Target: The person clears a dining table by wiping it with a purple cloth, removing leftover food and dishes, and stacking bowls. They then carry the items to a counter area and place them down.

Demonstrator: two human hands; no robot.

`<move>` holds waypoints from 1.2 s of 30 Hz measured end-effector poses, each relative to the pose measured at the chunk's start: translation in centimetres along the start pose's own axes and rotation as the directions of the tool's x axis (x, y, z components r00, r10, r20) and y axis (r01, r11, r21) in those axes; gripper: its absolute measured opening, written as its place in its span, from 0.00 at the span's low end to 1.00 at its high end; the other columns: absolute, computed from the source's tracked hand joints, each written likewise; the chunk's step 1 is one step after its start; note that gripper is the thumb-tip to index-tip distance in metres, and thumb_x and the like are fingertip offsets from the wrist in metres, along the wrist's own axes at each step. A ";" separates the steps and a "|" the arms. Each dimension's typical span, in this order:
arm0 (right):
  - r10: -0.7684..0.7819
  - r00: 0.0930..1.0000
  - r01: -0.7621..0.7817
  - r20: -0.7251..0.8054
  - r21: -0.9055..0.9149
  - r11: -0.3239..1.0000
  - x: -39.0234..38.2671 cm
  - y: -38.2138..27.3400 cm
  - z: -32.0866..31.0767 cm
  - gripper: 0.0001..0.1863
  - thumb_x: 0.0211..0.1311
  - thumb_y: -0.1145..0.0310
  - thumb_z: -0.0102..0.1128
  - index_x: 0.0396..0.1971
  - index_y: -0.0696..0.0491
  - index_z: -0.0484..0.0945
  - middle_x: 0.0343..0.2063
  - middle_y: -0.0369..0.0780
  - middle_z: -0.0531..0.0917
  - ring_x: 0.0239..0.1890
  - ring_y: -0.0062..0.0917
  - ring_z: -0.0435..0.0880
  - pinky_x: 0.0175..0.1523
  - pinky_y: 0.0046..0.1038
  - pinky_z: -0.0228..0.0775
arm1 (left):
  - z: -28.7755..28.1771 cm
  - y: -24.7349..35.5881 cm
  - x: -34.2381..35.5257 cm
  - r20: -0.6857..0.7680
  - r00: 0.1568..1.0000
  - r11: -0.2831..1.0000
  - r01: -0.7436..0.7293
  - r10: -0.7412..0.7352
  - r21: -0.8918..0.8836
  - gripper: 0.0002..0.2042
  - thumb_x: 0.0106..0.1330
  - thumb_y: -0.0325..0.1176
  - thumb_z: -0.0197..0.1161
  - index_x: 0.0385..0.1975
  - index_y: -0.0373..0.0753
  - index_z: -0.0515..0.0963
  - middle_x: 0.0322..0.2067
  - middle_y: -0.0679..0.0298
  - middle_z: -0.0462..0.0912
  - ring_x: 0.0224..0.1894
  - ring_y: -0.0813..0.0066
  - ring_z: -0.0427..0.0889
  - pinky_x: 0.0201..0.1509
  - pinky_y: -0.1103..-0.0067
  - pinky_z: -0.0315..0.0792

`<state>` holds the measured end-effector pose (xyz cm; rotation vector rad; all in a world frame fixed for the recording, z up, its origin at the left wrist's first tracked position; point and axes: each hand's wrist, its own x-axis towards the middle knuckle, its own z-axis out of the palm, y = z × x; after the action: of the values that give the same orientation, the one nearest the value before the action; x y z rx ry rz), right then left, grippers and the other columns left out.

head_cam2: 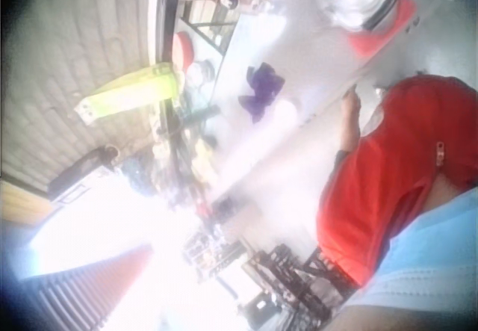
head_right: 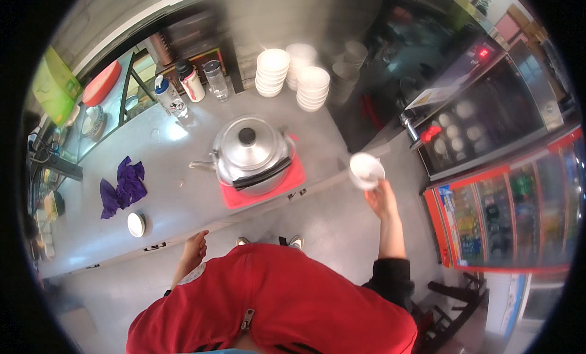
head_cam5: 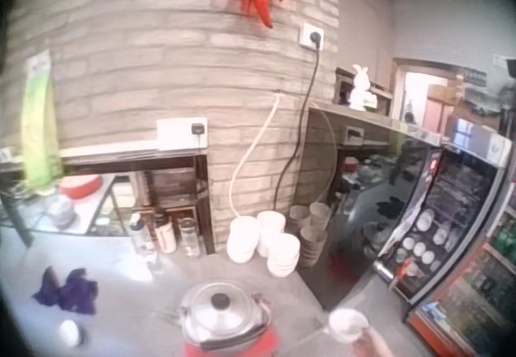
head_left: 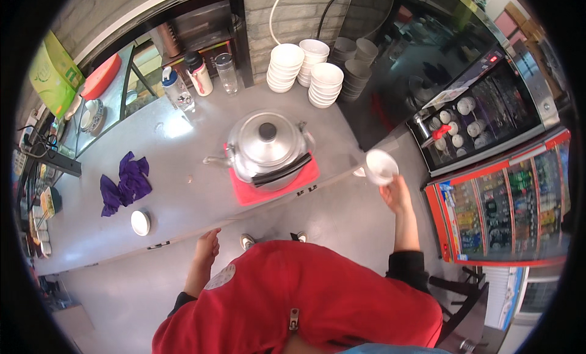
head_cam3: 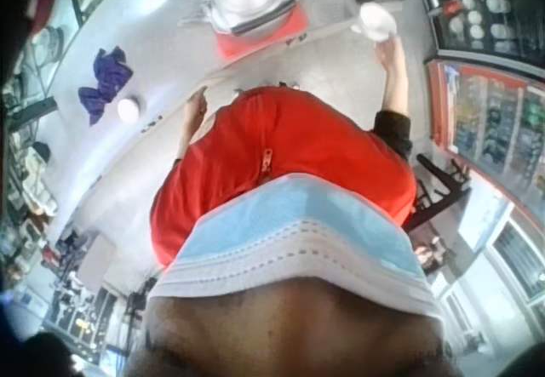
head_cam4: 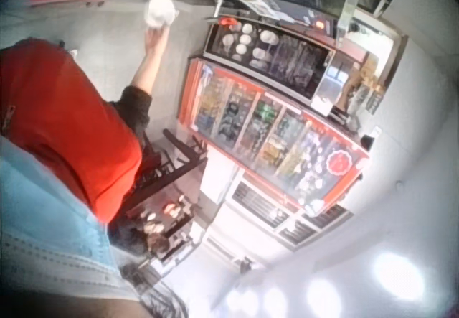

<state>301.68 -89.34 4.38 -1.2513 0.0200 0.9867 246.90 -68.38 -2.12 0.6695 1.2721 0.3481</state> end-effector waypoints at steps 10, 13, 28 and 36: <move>-0.240 0.968 0.249 0.075 -0.172 0.953 16.7 -9.4 23.5 0.14 0.57 0.68 0.49 0.38 0.62 0.68 0.35 0.49 0.75 0.38 0.41 0.79 0.46 0.37 0.76 | -11.1 0.7 2.1 -0.121 0.992 0.956 -0.067 0.033 -0.285 0.20 0.66 0.51 0.50 0.31 0.36 0.72 0.08 0.76 0.52 0.06 0.86 0.48 0.09 0.82 0.40; -0.198 0.980 0.197 0.008 -0.153 0.968 24.3 -10.1 23.5 0.14 0.60 0.72 0.47 0.44 0.64 0.68 0.41 0.50 0.74 0.44 0.42 0.76 0.50 0.42 0.73 | -13.4 -1.1 0.6 -0.384 0.918 0.944 -0.209 0.099 -0.257 0.17 0.64 0.46 0.54 0.36 0.36 0.74 0.08 0.75 0.54 0.08 0.85 0.51 0.10 0.83 0.45; 0.210 0.650 -0.075 0.731 -0.213 0.974 4.3 -5.6 23.9 0.11 0.64 0.66 0.53 0.40 0.58 0.71 0.26 0.37 0.75 0.23 0.17 0.73 0.22 0.11 0.63 | -20.8 2.7 3.2 -0.670 0.743 0.749 -0.442 -0.003 -0.493 0.25 0.67 0.46 0.48 0.55 0.33 0.59 0.41 0.54 0.78 0.34 0.65 0.81 0.31 0.78 0.75; 0.612 0.175 0.166 0.771 -0.636 0.754 -7.9 7.7 36.0 0.14 0.61 0.66 0.56 0.42 0.57 0.71 0.22 0.36 0.74 0.20 0.17 0.72 0.23 0.17 0.62 | -22.5 5.3 5.4 -0.761 0.649 0.838 -0.423 0.014 -0.345 0.16 0.60 0.24 0.43 0.49 0.31 0.59 0.29 0.51 0.79 0.23 0.68 0.81 0.23 0.79 0.77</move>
<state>274.60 -65.77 15.68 -0.9112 -1.3012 2.1074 227.59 -55.11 -6.06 0.2113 1.7684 1.2271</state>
